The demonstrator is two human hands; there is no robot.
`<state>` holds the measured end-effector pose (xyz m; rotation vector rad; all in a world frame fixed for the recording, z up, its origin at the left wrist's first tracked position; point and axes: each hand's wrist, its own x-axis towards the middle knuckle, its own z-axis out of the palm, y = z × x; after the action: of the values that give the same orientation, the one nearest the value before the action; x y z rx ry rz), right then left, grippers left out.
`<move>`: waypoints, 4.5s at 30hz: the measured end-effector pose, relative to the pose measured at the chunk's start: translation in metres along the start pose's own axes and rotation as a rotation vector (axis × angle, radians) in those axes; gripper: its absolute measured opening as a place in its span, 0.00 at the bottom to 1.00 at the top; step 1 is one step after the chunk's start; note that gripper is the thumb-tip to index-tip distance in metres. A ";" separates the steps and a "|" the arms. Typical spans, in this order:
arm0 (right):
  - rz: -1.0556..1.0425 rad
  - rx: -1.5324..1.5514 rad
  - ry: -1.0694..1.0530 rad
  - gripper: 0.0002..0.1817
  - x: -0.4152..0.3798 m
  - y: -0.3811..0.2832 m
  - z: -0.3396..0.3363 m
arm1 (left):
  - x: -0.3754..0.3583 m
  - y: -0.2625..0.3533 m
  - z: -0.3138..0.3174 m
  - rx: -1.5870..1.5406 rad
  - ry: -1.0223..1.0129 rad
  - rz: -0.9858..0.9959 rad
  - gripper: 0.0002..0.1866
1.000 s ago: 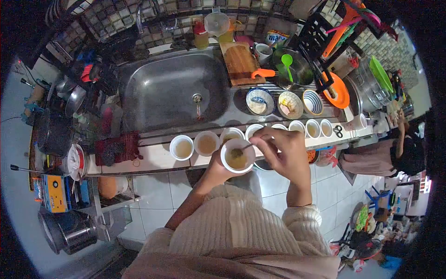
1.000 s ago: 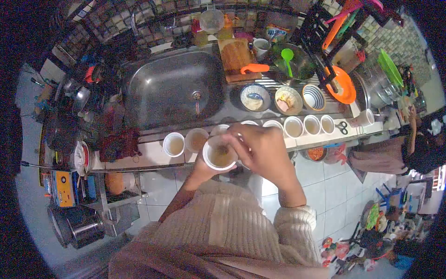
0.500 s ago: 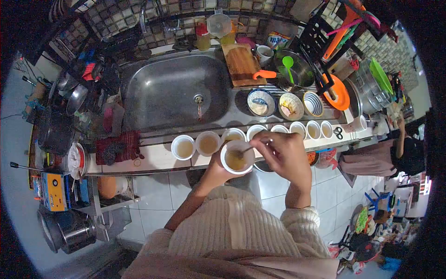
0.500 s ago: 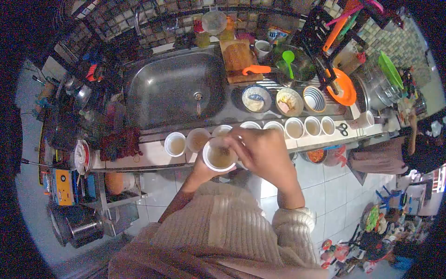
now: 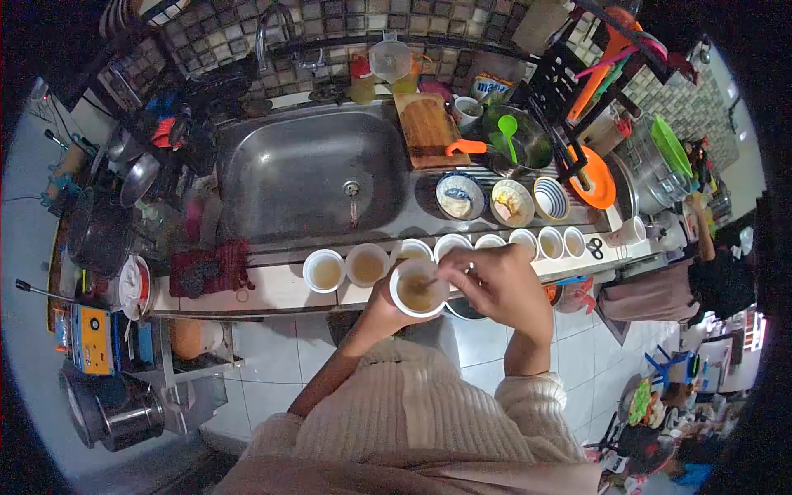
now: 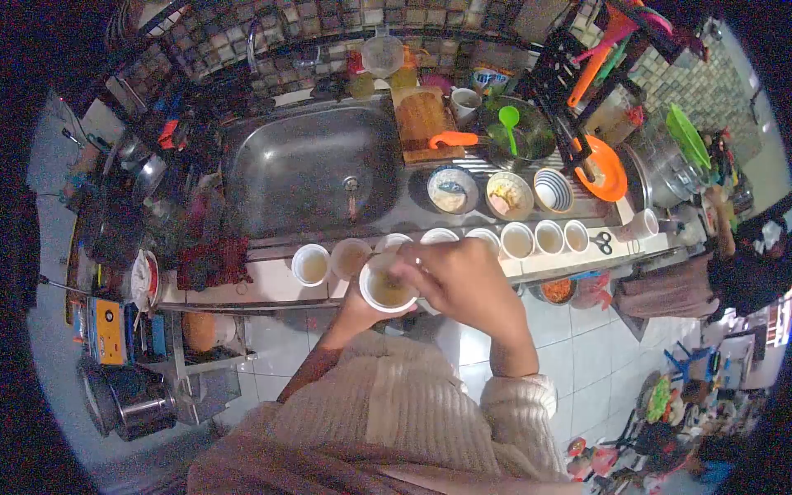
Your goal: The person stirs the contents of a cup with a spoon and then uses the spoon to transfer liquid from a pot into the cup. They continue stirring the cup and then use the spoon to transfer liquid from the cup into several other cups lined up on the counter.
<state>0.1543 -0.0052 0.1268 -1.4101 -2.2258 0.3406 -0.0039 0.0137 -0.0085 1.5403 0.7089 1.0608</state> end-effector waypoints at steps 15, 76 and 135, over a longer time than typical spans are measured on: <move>0.025 0.196 0.121 0.10 -0.005 0.005 0.002 | 0.001 -0.003 0.001 -0.031 -0.114 -0.085 0.39; -0.162 0.229 0.276 0.07 -0.055 0.006 -0.002 | 0.004 -0.001 0.001 0.165 0.022 0.117 0.27; -0.245 0.134 -0.015 0.06 -0.018 -0.004 0.013 | -0.008 0.002 -0.006 0.029 0.006 0.069 0.29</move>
<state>0.1506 -0.0226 0.1125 -1.0561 -2.3094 0.4075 -0.0129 0.0095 -0.0086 1.5966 0.6821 1.1115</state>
